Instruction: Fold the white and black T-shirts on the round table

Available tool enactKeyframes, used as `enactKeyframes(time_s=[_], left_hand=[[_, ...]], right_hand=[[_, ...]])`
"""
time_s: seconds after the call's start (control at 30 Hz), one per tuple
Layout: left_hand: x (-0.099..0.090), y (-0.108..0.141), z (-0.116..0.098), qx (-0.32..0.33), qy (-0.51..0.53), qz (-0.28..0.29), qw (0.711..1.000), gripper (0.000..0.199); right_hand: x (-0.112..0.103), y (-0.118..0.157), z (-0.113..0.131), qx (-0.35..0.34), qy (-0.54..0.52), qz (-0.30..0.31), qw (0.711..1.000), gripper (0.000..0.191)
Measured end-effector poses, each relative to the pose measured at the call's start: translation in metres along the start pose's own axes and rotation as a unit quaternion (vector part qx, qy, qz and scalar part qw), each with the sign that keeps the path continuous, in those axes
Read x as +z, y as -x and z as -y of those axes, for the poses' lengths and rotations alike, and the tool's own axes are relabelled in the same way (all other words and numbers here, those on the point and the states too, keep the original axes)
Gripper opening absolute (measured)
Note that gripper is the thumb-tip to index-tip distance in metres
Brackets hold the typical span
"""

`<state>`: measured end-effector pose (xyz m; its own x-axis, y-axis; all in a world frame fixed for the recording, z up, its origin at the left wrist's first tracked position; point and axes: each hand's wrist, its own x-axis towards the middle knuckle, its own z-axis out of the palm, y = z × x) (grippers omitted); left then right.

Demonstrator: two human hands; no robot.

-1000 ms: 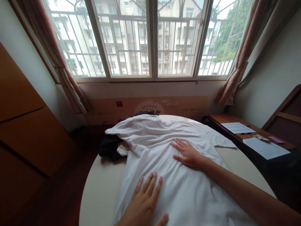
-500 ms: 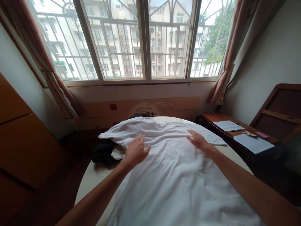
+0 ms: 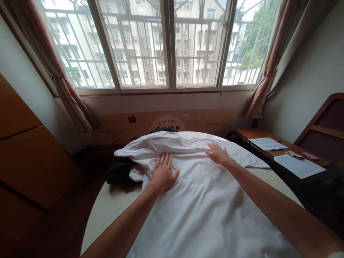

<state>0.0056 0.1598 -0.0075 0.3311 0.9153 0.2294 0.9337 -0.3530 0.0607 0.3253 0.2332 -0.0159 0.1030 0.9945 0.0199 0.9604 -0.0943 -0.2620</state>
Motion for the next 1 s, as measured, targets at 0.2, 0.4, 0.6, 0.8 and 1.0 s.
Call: enactKeyframes(time_s=[0.2,0.4,0.6,0.8,1.0], left_hand=[[0.0,0.01,0.002,0.107,0.07,0.089,0.988,0.069],[-0.002,0.012,0.003,0.105,0.105,0.115,0.982,0.08],[-0.004,0.013,0.002,0.105,0.111,0.117,0.981,0.084],[-0.001,0.012,0.004,0.107,0.111,0.114,0.981,0.088],[0.008,0.01,0.005,0.108,0.106,0.098,0.984,0.081]], right_hand=[[0.018,-0.042,0.026,0.03,-0.012,0.028,0.999,0.067],[0.021,-0.071,0.02,0.099,0.003,0.005,0.995,0.066],[0.031,-0.078,0.012,0.08,0.003,-0.008,0.997,0.078],[0.015,-0.065,0.01,0.015,-0.007,-0.032,0.999,0.071],[-0.008,0.048,0.048,-0.259,0.003,-0.009,0.966,0.061]])
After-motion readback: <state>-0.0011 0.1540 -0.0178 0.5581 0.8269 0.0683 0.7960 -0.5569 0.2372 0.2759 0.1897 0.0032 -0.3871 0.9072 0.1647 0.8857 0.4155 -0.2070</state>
